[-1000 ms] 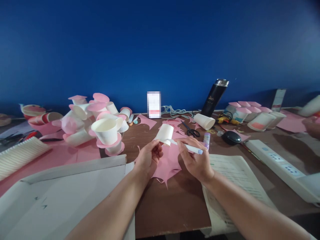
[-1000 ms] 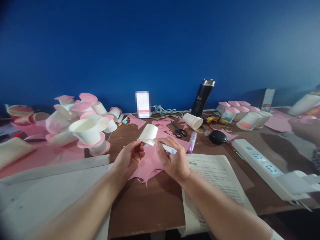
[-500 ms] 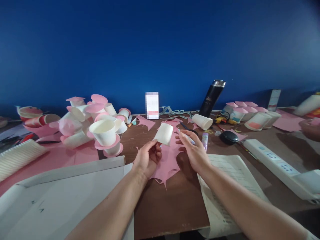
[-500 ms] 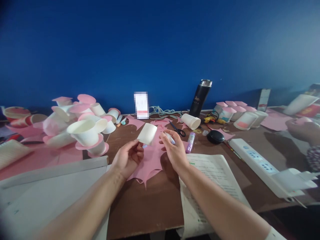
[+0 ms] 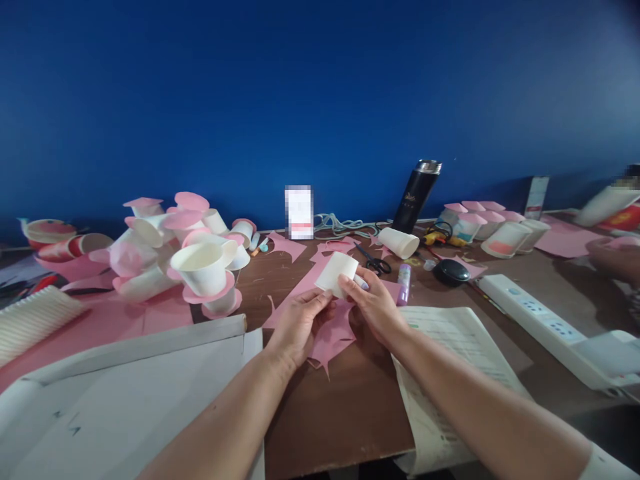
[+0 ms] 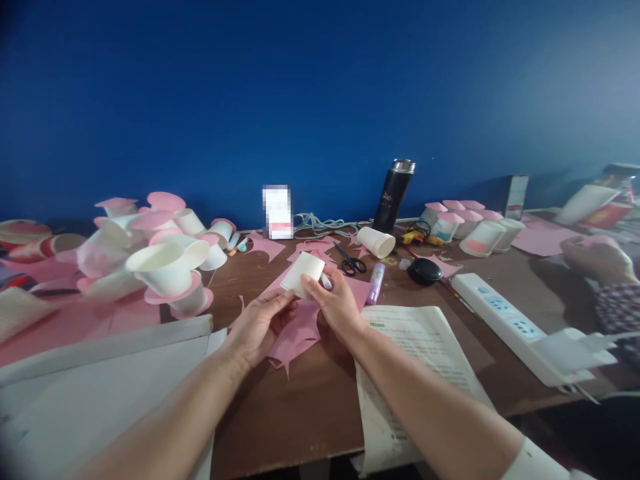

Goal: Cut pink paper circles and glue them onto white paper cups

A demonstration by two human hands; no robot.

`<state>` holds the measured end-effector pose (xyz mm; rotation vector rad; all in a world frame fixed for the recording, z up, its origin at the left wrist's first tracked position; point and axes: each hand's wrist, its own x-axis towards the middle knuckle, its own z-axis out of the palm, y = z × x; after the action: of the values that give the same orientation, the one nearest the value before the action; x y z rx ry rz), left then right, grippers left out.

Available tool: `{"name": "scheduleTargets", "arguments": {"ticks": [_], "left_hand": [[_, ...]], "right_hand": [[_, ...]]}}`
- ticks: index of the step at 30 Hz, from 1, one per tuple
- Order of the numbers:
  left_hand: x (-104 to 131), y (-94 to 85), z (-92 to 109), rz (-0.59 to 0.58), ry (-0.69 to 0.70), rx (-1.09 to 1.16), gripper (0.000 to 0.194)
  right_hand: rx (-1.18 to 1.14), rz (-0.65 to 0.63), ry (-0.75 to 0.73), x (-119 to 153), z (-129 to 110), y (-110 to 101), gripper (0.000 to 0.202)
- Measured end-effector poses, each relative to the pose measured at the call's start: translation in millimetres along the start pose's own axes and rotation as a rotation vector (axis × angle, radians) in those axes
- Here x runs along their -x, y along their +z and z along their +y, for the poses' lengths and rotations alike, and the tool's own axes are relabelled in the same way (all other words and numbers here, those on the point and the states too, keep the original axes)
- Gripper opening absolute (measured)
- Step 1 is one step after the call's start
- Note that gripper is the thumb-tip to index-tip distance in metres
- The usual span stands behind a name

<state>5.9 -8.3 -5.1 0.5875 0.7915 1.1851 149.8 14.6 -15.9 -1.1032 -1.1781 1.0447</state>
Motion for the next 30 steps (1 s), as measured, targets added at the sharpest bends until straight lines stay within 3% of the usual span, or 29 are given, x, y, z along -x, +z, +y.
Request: {"name": "scheduleTargets", "arguments": {"ticks": [3,6,11,14,21,30], "left_hand": [[-3.3,-1.9,3.0,0.107,0.017,0.052,0.016],[-6.0,-5.1,5.8,0.164,0.026,0.078,0.013],[-7.8,-7.8,3.6,0.144,0.070,0.076,0.017],[-8.6,-7.8,2.1,0.147,0.098,0.083,0.021],[-9.7,-8.4,3.2,0.158,0.070,0.048,0.027],[-13.9,-11.7,-3.1,0.178,0.070,0.041,0.026]], "right_hand": [[0.022,0.122,-0.090,-1.9,-3.5,-2.8,0.049],[0.078,0.189,-0.303,1.5,-10.7,-7.4,0.034],[0.314,-0.057,-0.527,20.1,-24.3,-10.1,0.021],[0.453,-0.129,-0.675,26.6,-27.0,-9.9,0.022],[0.541,-0.105,-0.607,21.7,-21.9,-11.5,0.017],[0.575,-0.083,-0.624,21.0,-20.6,-10.4,0.015]]}}
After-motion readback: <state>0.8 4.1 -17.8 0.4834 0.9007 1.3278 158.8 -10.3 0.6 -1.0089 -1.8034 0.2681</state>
